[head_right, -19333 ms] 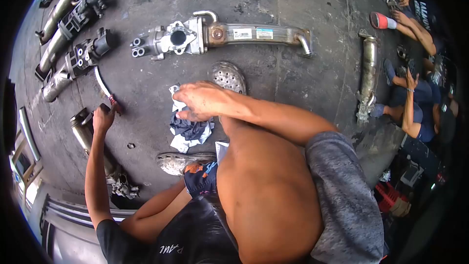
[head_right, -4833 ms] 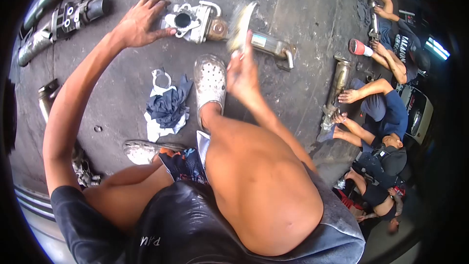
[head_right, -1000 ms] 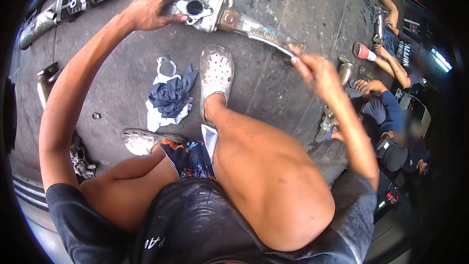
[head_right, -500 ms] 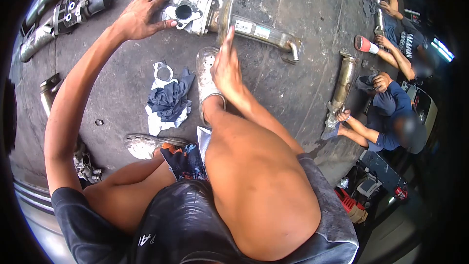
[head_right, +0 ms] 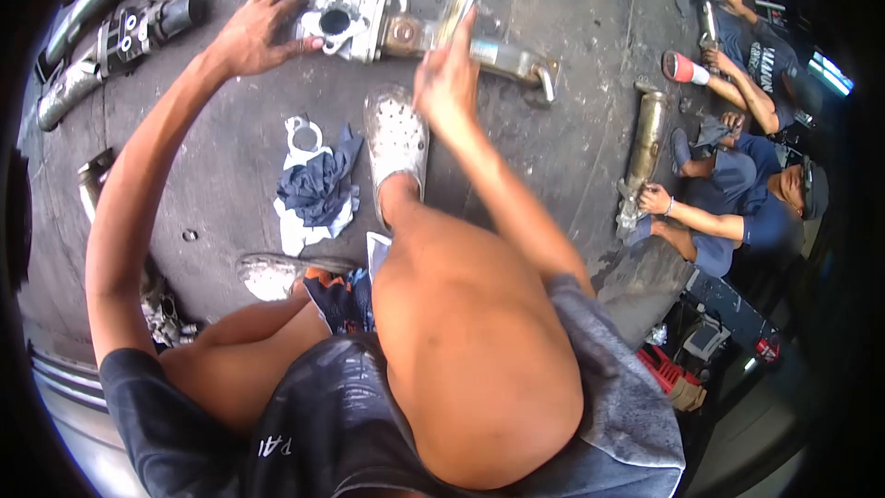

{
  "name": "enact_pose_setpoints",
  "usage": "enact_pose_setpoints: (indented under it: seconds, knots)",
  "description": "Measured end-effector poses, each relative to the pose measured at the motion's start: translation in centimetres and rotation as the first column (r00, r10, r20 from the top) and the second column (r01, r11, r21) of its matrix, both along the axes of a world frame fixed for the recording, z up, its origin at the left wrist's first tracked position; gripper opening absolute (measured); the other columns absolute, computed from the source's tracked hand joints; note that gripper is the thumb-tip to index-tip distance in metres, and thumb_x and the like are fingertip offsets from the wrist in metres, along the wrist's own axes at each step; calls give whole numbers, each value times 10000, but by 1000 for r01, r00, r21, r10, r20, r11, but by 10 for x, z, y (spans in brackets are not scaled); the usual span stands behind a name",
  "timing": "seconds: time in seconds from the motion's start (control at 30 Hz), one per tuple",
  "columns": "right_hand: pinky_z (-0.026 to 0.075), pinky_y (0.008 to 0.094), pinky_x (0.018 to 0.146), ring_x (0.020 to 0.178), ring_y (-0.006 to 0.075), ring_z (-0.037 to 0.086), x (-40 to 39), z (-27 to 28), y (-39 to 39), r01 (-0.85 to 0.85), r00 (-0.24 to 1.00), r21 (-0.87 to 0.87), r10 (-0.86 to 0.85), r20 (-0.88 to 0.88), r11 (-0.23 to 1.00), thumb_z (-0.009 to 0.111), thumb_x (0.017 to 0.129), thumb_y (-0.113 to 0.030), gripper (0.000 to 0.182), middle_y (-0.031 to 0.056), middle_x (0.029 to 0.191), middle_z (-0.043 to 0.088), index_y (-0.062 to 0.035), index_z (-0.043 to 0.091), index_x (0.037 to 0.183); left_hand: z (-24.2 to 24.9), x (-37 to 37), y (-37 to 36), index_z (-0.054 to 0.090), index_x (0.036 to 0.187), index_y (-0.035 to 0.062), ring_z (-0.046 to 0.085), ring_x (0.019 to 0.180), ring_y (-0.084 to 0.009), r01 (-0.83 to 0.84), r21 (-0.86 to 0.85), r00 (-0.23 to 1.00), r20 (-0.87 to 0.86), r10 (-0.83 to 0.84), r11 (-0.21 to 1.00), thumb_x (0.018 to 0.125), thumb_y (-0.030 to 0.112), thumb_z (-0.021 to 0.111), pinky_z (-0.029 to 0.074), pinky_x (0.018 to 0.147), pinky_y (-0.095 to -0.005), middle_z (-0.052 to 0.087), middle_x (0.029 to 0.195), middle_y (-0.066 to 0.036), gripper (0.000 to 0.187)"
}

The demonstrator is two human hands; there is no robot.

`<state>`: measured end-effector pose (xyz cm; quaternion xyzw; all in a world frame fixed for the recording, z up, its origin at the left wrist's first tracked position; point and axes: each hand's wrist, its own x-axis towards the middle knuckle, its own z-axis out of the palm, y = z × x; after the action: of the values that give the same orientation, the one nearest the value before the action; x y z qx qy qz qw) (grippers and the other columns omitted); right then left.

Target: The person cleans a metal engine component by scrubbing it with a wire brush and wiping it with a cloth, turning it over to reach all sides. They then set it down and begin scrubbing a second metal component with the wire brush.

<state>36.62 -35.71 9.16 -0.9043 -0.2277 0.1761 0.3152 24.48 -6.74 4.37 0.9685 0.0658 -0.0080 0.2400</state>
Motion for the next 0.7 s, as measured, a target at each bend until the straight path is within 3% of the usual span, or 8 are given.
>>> enact_pose_setpoints:
  seconds: [0.03,0.07,0.2,0.3,0.37,0.5,0.53,0.7]
  knots:
    - [532,280,414,497,124,593,-18,-5,-7,-66,984,29,61,166,997,449,1070,-142,695,64,782,620,-92,58,1642,-3,0,2,573,1396,13,461,1379,-387,-19,32,1000,6,19,999,833,722,677,389,1169,-481,552,1423,-205,911]
    - [549,289,423,489,141,609,-34,-16,-6,-87,984,8,85,158,996,395,1080,-156,688,85,800,634,-118,0,1642,-5,-2,1,572,1395,11,464,1374,-389,-28,7,999,31,27,1000,840,709,679,396,1163,-482,553,1417,-211,899]
    - [646,360,520,594,238,722,-26,-3,49,68,968,89,-44,-247,994,322,1092,-146,746,149,870,665,-186,-227,1595,-11,-1,3,602,1347,-29,465,1365,-393,-20,-26,998,56,22,999,866,651,697,395,1158,-484,541,1438,-219,838]
    - [620,343,471,535,214,688,-44,-7,39,282,870,215,-155,-467,935,379,1073,-87,812,116,830,666,-194,-234,1595,-10,1,4,603,1346,-28,467,1363,-397,10,-20,998,57,-9,1000,858,663,697,399,1155,-483,548,1428,-223,851]
    - [613,341,470,565,212,702,-69,-25,17,135,951,102,-100,-291,986,358,1101,-180,775,124,807,672,-219,-238,1594,-7,0,3,602,1349,-26,470,1361,-407,-22,-13,999,40,23,1000,845,678,701,399,1154,-491,556,1420,-223,873]
    - [598,339,458,578,222,709,-38,-29,38,284,918,256,-185,-351,924,357,1105,-201,779,143,851,691,-197,-254,1588,-19,0,4,605,1345,-14,480,1349,-403,-28,-23,995,95,30,999,849,665,700,412,1142,-484,557,1411,-229,847]
    - [581,331,440,563,218,700,-32,-16,52,392,860,154,-301,-412,907,353,1105,-205,779,144,853,686,-228,-258,1587,-9,-1,3,603,1343,-13,487,1341,-398,-19,-37,998,60,21,999,846,659,704,418,1137,-479,559,1404,-229,842]
    - [548,327,397,545,216,687,-77,-34,7,116,965,119,-83,-249,986,341,1103,-174,778,151,879,676,-275,-263,1584,-9,0,4,605,1341,-10,476,1359,-382,-43,-6,997,67,44,999,856,666,697,412,1147,-473,554,1409,-223,836]
